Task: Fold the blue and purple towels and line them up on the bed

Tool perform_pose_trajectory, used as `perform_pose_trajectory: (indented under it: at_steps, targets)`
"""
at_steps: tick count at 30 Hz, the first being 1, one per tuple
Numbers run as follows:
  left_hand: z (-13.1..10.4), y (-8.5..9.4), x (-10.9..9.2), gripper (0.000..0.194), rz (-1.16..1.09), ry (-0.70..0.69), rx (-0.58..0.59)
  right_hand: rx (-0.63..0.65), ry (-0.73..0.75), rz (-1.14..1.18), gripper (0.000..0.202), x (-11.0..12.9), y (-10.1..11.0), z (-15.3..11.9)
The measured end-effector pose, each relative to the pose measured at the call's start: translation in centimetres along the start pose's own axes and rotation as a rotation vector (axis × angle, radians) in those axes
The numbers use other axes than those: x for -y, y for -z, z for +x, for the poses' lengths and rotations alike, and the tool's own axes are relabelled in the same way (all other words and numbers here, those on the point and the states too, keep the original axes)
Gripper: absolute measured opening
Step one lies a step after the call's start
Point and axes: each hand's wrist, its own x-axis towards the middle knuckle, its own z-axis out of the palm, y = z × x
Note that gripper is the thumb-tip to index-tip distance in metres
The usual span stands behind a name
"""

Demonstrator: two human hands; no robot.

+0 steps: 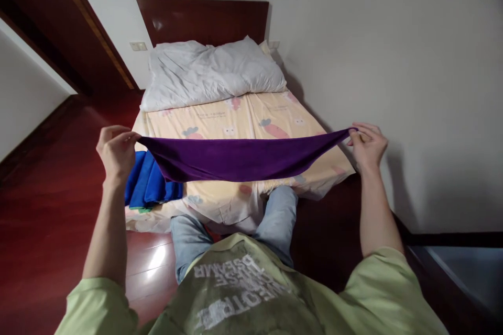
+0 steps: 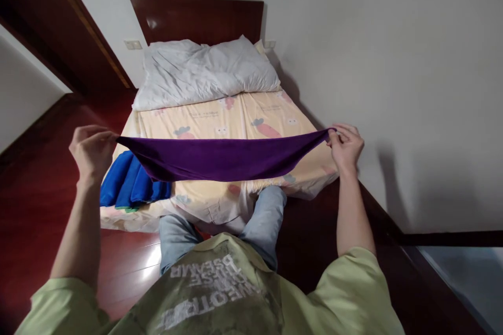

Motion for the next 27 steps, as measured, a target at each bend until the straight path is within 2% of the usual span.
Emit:
perform_pose_trajectory:
  at_steps: [2, 4, 7, 14, 19, 23, 27]
  targets:
    - [1.9, -0.2, -0.2, 0.022, -0.018, -0.059, 0.015, 0.036, -0.068, 0.074, 0.021, 0.4, 0.0, 1.0]
    - [3.4, -0.4, -0.5, 0.02, -0.014, -0.088, 0.081, 0.051, -0.144, 0.132, 0.021, 0.8, 0.1, 1.8]
    - [4.9, -1.0, -1.3, 0.024, -0.02, -0.089, 0.132, 0.045, -0.172, 0.181, 0.022, 1.1, 0.5, 2.9]
    - [6.2, -3.0, -4.2, 0.028, -0.16, 0.037, 0.11, 0.105, -0.161, 0.175, 0.025, 1.2, 1.8, 5.1]
    - [7.3, -3.4, -5.8, 0.027, -0.162, 0.114, 0.028, 0.108, -0.128, 0.204, 0.03, 0.8, 2.5, 6.5]
    - [7.6, -3.3, -6.8, 0.034, -0.186, 0.097, 0.104, 0.122, -0.149, 0.163, 0.027, 0.5, 3.5, 6.9]
    - [7.6, -3.4, -7.2, 0.039, -0.24, 0.081, 0.262, 0.153, -0.16, 0.108, 0.027, -0.1, 4.5, 7.5]
